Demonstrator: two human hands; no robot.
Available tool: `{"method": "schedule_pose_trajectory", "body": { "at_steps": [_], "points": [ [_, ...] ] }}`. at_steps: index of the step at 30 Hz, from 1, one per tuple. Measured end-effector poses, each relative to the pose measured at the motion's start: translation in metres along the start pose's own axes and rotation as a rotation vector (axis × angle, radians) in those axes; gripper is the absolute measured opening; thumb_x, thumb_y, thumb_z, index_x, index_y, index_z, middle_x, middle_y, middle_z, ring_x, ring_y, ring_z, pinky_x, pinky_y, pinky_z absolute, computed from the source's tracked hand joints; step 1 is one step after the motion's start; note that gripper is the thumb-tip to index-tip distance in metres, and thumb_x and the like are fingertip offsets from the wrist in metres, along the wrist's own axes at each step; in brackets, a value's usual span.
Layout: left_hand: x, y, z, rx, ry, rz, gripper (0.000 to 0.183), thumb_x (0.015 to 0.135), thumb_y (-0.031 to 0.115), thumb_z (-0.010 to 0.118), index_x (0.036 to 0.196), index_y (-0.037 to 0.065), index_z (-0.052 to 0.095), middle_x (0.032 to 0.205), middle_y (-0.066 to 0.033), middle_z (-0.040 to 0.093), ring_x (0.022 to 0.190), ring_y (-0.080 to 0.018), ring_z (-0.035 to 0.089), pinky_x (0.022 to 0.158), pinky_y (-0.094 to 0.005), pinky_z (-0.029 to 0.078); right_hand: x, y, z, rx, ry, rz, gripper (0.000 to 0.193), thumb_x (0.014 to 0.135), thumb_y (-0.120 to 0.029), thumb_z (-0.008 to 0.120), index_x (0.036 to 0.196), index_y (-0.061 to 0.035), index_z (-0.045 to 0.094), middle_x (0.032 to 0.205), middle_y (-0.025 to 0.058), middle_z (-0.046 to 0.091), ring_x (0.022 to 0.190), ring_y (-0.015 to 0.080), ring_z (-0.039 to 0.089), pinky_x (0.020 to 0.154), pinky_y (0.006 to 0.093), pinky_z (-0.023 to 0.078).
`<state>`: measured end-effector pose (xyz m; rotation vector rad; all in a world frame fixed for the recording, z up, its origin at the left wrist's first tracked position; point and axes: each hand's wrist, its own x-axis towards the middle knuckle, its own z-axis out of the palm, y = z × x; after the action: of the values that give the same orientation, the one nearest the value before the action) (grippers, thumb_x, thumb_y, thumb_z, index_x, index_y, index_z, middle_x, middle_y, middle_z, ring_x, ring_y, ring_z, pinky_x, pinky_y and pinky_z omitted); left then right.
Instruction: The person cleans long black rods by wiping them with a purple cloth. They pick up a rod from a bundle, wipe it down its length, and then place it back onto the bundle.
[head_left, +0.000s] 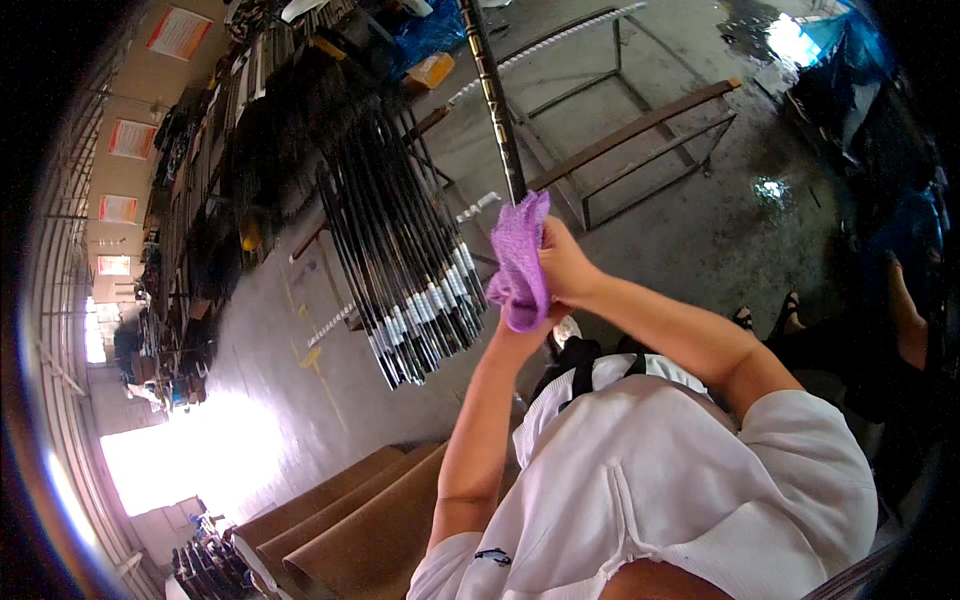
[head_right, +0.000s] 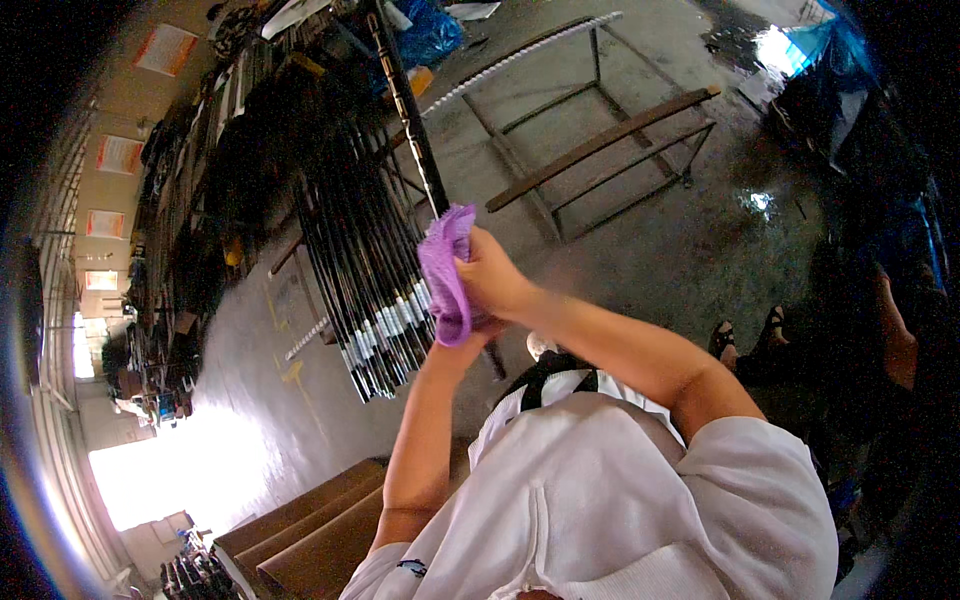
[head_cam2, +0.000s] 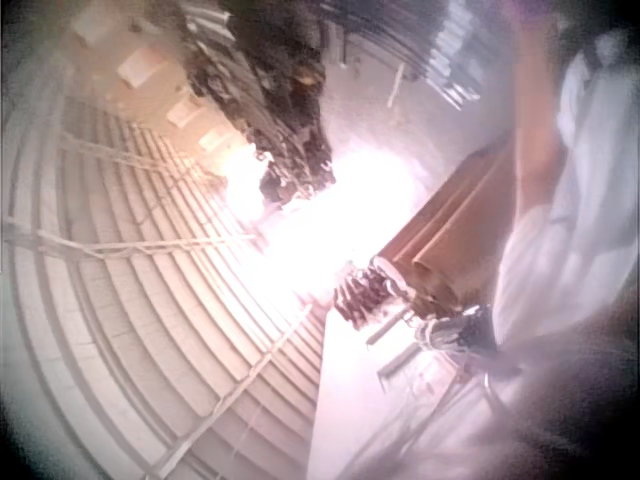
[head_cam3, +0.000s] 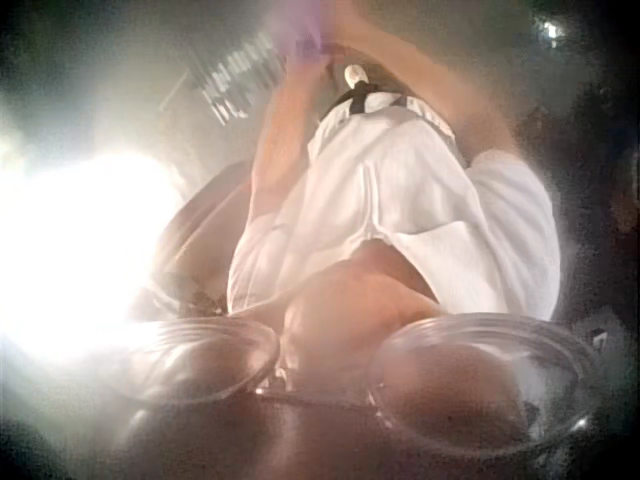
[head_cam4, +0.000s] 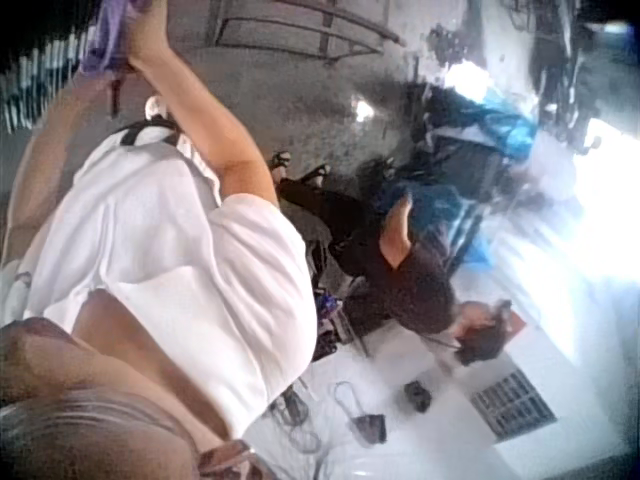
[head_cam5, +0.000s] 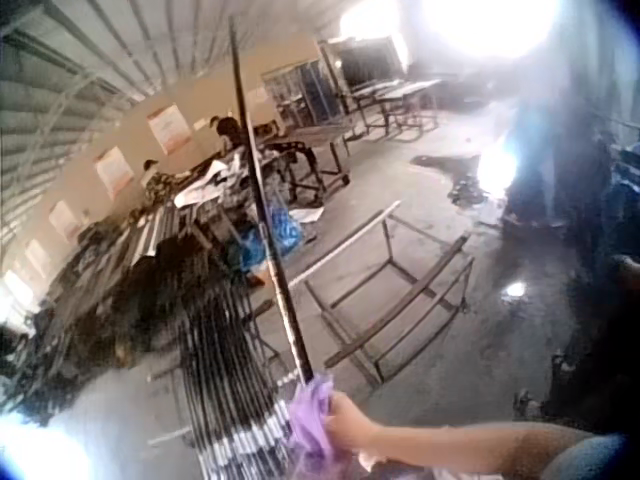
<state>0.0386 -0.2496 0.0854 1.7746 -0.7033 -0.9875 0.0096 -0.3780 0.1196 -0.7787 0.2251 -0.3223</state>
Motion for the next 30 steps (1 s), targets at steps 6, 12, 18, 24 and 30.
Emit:
{"method": "schedule_pose_trajectory", "body": {
  "at_steps": [6,12,18,24,30],
  "points": [
    [-0.003,0.038,-0.043,-0.157,0.137,0.191,0.05,0.085,0.034,0.053,0.121,0.001,0.045,0.128,-0.012,0.043,0.123,-0.0227,0.034,0.102,-0.0332,0.023,0.0,-0.019,-0.008,-0.582,-0.161,0.084,0.021,0.084,-0.014,0.057,0.1,0.0005,0.054,0.087,0.002,0.059,0.079,0.0073,0.052,0.07,0.0248,0.045],
    [0.018,0.065,-0.088,-0.469,0.5,0.517,0.034,0.089,0.036,0.047,0.082,0.003,0.053,0.12,-0.0129,0.051,0.113,-0.0227,0.044,0.101,-0.0372,0.025,-0.021,0.017,-0.006,-0.651,-0.303,0.23,0.039,0.077,-0.029,0.063,0.098,0.0027,0.054,0.083,0.0173,0.062,0.072,0.0222,0.06,0.066,0.0341,0.047],
    [0.018,0.047,-0.083,-0.969,0.372,0.313,0.038,0.09,0.036,0.046,0.111,0.005,0.044,0.116,-0.0118,0.051,0.104,-0.0256,0.051,0.092,-0.0397,0.036,-0.008,0.035,-0.02,-0.906,-0.337,0.337,0.025,0.08,-0.013,0.06,0.1,0.0003,0.054,0.086,0.0026,0.058,0.077,0.0078,0.053,0.069,0.0245,0.045],
    [0.026,0.01,-0.089,-0.868,0.532,0.228,0.015,0.092,0.025,0.044,0.095,0.01,0.043,0.054,0.002,0.041,0.046,-0.0144,0.049,0.063,-0.0333,0.047,-0.011,0.042,0.004,-0.43,-0.339,0.584,0.029,0.082,-0.02,0.058,0.105,-0.0022,0.052,0.088,0.0027,0.058,0.077,0.0092,0.054,0.068,0.0244,0.046],
    [0.05,-0.058,-0.186,-0.693,0.851,-0.041,0.016,0.091,0.024,0.046,0.087,0.011,0.039,0.054,0.0009,0.035,0.038,-0.0083,0.03,0.036,-0.0268,0.028,-0.044,0.078,-0.074,-0.069,0.0,0.8,0.026,0.075,-0.024,0.064,0.092,-0.0066,0.055,0.081,0.0026,0.058,0.067,0.0112,0.054,0.056,0.0254,0.045]
  ]
}}
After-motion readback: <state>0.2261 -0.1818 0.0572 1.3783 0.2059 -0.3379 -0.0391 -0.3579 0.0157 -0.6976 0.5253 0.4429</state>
